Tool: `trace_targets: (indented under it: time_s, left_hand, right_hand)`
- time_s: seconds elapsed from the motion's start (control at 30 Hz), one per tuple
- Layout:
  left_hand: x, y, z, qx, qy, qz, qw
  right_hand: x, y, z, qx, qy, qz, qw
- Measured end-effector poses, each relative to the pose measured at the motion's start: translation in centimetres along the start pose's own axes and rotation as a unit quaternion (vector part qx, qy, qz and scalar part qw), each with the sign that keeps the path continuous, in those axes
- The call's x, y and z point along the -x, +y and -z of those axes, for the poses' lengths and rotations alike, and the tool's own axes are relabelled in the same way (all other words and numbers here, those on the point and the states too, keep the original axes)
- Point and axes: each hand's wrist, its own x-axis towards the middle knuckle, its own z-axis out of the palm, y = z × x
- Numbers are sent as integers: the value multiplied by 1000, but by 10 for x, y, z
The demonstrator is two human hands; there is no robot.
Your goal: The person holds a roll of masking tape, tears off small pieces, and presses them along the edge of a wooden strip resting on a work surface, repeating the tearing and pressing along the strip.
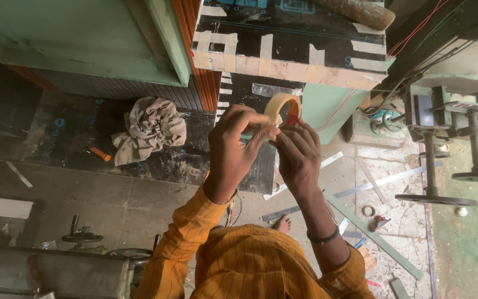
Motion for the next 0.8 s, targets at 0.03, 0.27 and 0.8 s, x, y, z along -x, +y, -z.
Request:
trace_targets:
  time_s: [0.03,0.27,0.8]
  left_hand:
    - [0,-2,-2,23,-9,14,1000]
    - [-6,-13,-17,31,-38,53,997]
    - [-56,-17,3,131,-205,2,970]
  right_hand:
    - [1,-1,-1,-11,-6,-2,1000]
    - [10,-6,-7,-65,-60,-93,992]
    - [-6,-12,6,-270,-42,-175,946]
